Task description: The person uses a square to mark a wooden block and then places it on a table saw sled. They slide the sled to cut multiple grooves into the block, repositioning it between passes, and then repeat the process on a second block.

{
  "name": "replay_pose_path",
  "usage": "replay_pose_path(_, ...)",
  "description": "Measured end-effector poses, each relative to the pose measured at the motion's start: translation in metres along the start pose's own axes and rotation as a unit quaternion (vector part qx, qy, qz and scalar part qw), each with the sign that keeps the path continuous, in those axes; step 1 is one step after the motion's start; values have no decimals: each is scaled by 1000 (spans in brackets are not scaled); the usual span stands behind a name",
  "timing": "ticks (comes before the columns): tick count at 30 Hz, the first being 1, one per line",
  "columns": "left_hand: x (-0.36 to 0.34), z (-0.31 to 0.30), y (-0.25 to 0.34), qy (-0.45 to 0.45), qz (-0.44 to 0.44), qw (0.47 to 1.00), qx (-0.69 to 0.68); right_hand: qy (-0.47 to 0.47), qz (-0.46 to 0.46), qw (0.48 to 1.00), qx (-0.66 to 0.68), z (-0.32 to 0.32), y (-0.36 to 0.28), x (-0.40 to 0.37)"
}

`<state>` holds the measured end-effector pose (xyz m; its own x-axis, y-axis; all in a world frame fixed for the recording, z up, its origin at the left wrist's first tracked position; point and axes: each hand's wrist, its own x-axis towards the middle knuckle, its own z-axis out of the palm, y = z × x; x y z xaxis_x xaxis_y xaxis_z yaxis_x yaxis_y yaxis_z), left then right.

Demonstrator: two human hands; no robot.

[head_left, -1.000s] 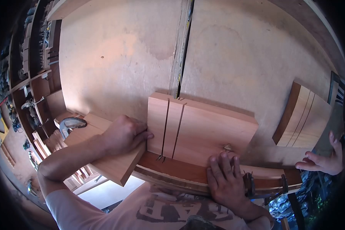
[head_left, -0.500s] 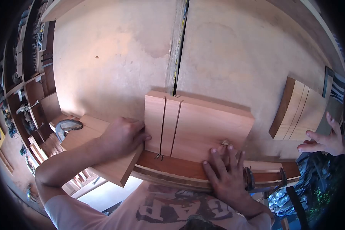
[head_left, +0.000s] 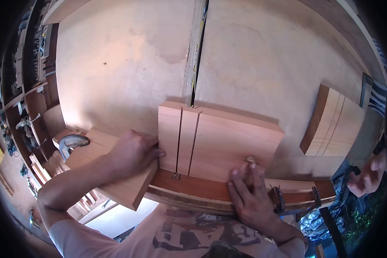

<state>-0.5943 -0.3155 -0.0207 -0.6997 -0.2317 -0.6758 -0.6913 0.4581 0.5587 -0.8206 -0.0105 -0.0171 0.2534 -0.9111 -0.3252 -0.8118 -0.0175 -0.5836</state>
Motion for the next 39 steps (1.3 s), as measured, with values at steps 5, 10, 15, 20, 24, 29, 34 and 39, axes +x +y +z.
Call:
replay_pose_path(5, 1, -7, -1, -14, -13, 1000, 5, -4, 2, 1000, 13, -6, 2, 3)
replay_pose_path(10, 3, -11, 0, -14, -11, 1000, -3, -12, 2, 1000, 8, -12, 3, 6)
replay_pose_path(15, 3, -15, 4, -2, -12, 1000, 4, -20, -3, 1000, -1, -17, 4, 8)
replay_pose_path(20, 3, -13, 0, -3, -6, 1000, 10, -19, -2, 1000, 8, -17, 3, 7)
replay_pose_path(24, 4, -16, 5, -5, -23, 1000, -1, -8, 3, 1000, 21, -18, 3, 8)
replay_pose_path(29, 0, -26, 11, -43, -61, 995, 59, -31, 10, 999, -27, -27, 1, 11)
replay_pose_path(34, -94, -59, 41, 173, -31, 979, 105, 14, -18, 994, -105, -16, 8, 7)
replay_pose_path(39, -165, 34, -9, 289, 25, 882, 372, 12, -16, 997, -78, -23, 6, 7)
